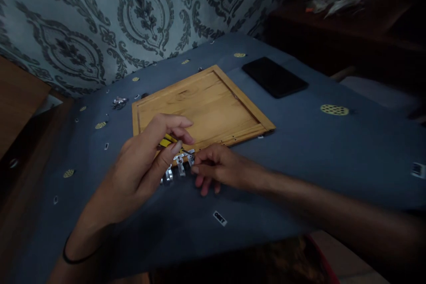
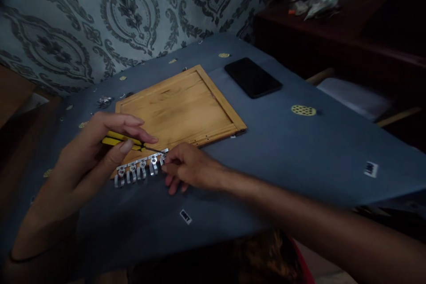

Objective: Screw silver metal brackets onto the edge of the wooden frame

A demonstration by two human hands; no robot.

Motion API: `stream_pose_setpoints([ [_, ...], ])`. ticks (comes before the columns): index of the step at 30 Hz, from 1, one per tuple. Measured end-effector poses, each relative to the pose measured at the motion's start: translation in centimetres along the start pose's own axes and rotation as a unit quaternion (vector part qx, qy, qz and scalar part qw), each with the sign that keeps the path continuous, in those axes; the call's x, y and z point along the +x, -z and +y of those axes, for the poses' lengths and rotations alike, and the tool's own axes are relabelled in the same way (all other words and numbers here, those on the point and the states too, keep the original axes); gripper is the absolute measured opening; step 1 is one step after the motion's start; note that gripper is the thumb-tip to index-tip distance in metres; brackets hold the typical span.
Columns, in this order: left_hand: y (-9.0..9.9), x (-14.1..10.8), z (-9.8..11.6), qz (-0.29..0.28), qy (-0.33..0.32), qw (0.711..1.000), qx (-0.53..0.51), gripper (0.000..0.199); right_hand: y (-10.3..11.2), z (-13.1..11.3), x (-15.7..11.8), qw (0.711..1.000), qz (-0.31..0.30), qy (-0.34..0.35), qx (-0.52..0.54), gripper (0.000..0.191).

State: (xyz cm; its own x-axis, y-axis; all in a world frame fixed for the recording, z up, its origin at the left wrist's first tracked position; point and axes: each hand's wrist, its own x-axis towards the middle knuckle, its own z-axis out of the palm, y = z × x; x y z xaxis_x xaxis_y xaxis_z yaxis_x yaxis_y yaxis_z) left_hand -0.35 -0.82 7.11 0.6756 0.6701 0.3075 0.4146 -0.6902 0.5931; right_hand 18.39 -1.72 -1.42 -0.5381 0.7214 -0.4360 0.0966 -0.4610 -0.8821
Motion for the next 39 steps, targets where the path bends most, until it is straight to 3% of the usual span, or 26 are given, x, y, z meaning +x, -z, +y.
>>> stream_pose_setpoints([
  [12, -0.2, 0.5, 0.3, -0.010, 0.007, 1.000, 0.008, 0.024, 0.0, -0.3, -0.2, 1.000, -0.007, 0.002, -0.003, 0.025],
  [17, -1.7, 0.7, 0.9, 0.072, 0.071, 0.992, -0.076, 0.006, -0.1, -0.7, -0.3, 1.000, 0.000, -0.011, -0.015, 0.028],
  [22, -4.1, 1.4, 0.8, 0.179, 0.069, 0.960, -0.204, 0.029, -0.2, -0.8, -0.5, 1.000, 0.003, -0.013, -0.011, 0.029],
  [25, -5.0, 2.4, 0.3, 0.212, 0.063, 0.931, -0.291, 0.024, -0.2, -0.8, -0.5, 1.000, 0.005, -0.011, -0.008, 0.029],
  [31, -5.2, 3.8, -0.2, 0.211, 0.050, 0.903, -0.370, 0.009, -0.2, -0.8, -0.4, 1.000, 0.008, -0.015, -0.009, 0.029],
  [39, -4.9, 3.3, -0.3, 0.184, 0.055, 0.914, -0.357, 0.011, -0.1, -0.7, -0.4, 1.000, 0.005, -0.007, -0.009, 0.027],
])
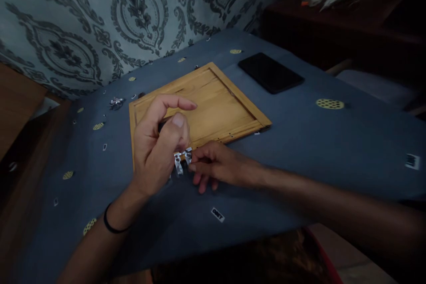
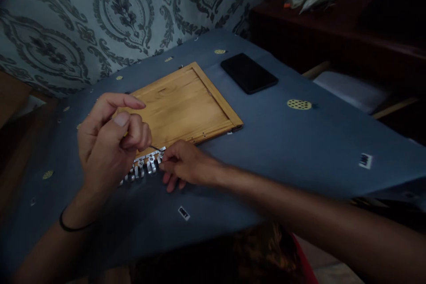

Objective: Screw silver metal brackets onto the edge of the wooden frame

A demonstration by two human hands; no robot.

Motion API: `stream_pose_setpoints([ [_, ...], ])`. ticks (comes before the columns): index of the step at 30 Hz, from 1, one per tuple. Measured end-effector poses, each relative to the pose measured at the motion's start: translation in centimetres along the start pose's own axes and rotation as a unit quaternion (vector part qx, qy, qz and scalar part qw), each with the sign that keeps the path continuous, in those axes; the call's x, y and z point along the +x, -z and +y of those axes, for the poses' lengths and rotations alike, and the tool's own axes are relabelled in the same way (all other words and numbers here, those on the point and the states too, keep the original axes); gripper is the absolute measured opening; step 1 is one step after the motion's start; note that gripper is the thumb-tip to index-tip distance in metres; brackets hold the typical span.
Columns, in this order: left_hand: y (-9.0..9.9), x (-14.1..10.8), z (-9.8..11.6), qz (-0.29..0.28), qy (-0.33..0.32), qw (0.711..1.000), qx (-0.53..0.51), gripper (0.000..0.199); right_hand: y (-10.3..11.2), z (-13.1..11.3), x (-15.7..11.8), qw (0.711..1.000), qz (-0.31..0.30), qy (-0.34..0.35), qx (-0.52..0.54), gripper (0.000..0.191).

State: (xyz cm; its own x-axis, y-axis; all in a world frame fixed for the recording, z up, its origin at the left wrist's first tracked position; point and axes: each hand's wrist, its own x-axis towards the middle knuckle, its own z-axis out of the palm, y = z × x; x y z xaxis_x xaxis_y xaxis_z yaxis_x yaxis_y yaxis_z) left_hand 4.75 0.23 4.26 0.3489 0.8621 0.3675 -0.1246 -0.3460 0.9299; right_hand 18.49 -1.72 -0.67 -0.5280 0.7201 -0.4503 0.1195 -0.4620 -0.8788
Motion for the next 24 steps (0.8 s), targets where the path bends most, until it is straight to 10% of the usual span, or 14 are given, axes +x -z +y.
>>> stream_pose_setpoints([
  [13, 0.1, 0.5, 2.9, 0.128, -0.058, 0.990, -0.018, 0.026, 0.0, 0.5, 0.2, 1.000, -0.005, 0.013, 0.007, 0.030],
  [24, 1.0, -0.6, 1.6, 0.084, -0.089, 0.992, -0.010, 0.013, 0.1, 0.6, 0.4, 1.000, -0.007, 0.015, 0.002, 0.027],
])
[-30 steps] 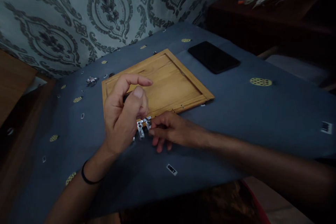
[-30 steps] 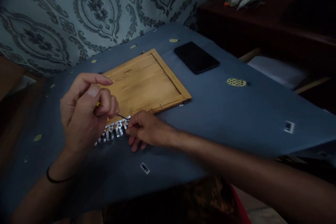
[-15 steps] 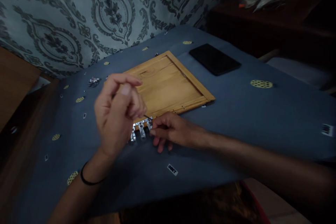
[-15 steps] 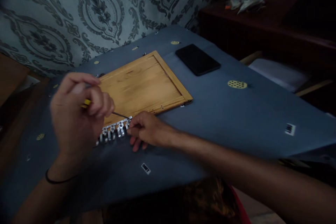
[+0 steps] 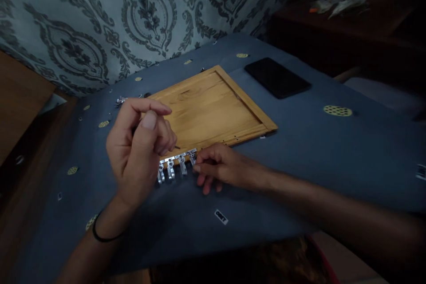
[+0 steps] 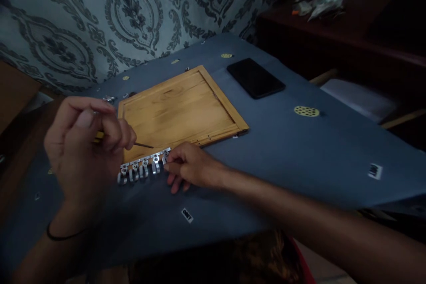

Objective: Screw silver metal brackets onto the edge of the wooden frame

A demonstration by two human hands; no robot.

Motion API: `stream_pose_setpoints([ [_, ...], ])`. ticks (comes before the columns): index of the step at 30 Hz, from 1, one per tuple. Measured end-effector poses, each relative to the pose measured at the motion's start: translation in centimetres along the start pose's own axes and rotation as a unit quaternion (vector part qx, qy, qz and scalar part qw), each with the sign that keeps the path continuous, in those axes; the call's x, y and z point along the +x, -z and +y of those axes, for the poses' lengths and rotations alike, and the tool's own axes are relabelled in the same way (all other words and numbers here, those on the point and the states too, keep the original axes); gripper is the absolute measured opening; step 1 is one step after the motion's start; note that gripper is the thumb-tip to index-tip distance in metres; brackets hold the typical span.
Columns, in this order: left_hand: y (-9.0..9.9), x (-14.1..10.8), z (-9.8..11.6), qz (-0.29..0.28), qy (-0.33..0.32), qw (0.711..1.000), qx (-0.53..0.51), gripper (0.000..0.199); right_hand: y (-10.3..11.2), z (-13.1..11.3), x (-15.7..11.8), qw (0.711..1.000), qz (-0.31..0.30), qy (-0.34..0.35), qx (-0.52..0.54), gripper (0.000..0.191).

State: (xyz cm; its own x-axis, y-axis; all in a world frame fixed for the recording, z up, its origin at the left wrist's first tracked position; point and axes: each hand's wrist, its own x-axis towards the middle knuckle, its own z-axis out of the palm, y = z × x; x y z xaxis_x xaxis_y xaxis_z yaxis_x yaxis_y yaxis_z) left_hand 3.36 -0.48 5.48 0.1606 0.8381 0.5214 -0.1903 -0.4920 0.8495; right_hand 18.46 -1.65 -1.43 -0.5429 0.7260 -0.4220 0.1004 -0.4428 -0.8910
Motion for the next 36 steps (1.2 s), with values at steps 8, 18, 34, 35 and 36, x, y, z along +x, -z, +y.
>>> stream_pose_setpoints([
  [8, -0.2, -0.7, -0.6, -0.034, 0.020, 0.999, -0.001, 0.014, 0.2, 0.6, 0.1, 1.000, -0.017, 0.017, 0.004, 0.024],
  [18, 0.0, -1.0, -1.4, -0.040, 0.019, 0.998, 0.040, 0.014, 0.5, 1.1, 0.3, 1.000, -0.016, 0.011, 0.017, 0.040],
  [34, 1.2, -0.3, -1.1, -0.017, 0.001, 0.998, 0.062, 0.017, 0.5, 1.1, 0.2, 0.999, -0.012, -0.012, 0.029, 0.040],
  [35, 1.3, -0.3, -1.1, -0.016, -0.002, 0.998, 0.065, 0.017, 0.5, 1.2, 0.2, 0.999, -0.012, -0.013, 0.029, 0.040],
  [36, 1.3, -0.2, -1.2, -0.016, -0.004, 0.998, 0.068, 0.018, 0.5, 1.2, 0.2, 0.999, -0.011, -0.014, 0.028, 0.040],
])
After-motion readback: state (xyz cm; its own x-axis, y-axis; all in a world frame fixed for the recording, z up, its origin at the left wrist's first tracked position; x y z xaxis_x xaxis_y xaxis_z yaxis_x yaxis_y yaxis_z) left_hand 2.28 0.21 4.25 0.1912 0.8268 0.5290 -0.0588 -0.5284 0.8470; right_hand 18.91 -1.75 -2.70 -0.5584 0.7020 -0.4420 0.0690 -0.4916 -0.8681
